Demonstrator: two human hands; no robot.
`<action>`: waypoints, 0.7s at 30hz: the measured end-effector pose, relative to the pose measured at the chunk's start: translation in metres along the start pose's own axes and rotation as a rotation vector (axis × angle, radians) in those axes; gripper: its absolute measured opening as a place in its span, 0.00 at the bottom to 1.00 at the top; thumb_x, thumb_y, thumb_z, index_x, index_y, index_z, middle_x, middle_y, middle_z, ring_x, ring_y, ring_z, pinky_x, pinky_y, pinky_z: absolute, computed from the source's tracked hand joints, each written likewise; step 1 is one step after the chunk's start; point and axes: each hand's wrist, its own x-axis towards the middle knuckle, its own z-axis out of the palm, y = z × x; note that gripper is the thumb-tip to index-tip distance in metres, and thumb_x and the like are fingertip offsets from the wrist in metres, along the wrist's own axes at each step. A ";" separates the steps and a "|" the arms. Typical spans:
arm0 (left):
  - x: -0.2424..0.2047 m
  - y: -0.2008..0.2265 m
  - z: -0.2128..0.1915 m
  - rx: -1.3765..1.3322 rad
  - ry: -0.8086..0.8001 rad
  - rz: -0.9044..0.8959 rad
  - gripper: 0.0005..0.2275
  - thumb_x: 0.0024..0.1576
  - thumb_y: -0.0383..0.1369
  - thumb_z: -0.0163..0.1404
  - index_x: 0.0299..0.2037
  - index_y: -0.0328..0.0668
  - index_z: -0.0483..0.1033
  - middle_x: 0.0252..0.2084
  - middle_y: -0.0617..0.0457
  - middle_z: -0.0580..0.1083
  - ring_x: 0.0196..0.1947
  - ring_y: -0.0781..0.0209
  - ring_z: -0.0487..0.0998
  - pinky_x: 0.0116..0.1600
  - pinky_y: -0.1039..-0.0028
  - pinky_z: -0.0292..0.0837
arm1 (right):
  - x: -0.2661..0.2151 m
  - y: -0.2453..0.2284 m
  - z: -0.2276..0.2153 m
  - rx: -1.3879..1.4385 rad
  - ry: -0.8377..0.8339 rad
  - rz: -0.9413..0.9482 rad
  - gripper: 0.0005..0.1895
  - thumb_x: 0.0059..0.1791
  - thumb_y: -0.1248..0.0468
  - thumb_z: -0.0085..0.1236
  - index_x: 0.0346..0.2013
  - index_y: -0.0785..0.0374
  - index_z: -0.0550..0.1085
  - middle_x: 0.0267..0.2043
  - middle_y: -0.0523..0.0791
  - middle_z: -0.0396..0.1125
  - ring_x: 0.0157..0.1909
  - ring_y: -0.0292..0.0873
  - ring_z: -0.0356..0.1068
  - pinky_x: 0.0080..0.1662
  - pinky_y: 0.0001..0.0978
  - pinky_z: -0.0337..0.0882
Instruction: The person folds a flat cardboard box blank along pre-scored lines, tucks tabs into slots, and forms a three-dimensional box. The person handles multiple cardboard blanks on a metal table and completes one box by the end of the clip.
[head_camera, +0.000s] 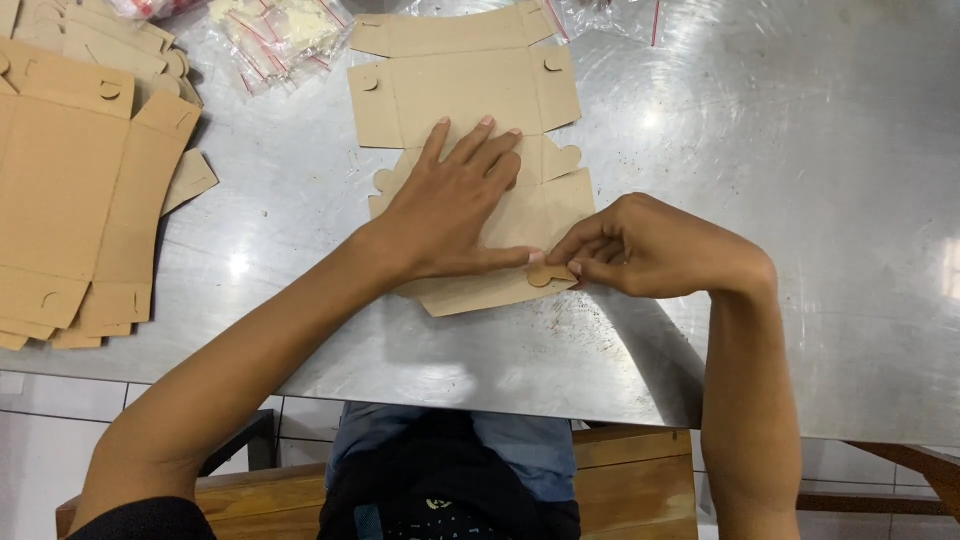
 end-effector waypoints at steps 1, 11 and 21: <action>0.000 0.002 0.001 0.000 -0.001 0.000 0.46 0.56 0.71 0.42 0.66 0.30 0.62 0.75 0.37 0.57 0.77 0.36 0.48 0.73 0.37 0.38 | 0.001 -0.001 0.000 0.001 -0.001 0.000 0.16 0.49 0.66 0.56 0.49 0.52 0.84 0.40 0.39 0.85 0.42 0.32 0.85 0.48 0.21 0.84; 0.000 0.008 0.008 -0.131 0.015 -0.077 0.44 0.48 0.71 0.55 0.57 0.37 0.59 0.77 0.33 0.44 0.79 0.36 0.38 0.74 0.34 0.24 | 0.012 -0.007 0.000 -0.061 -0.013 0.294 0.07 0.46 0.61 0.70 0.38 0.55 0.81 0.28 0.39 0.78 0.32 0.33 0.75 0.37 0.24 0.73; 0.000 -0.008 -0.015 -0.135 -0.245 -0.164 0.67 0.43 0.74 0.58 0.77 0.32 0.29 0.78 0.35 0.21 0.76 0.41 0.14 0.72 0.40 0.06 | 0.022 0.000 0.009 -0.302 0.082 0.252 0.31 0.36 0.42 0.78 0.41 0.48 0.69 0.31 0.37 0.69 0.32 0.39 0.66 0.37 0.35 0.63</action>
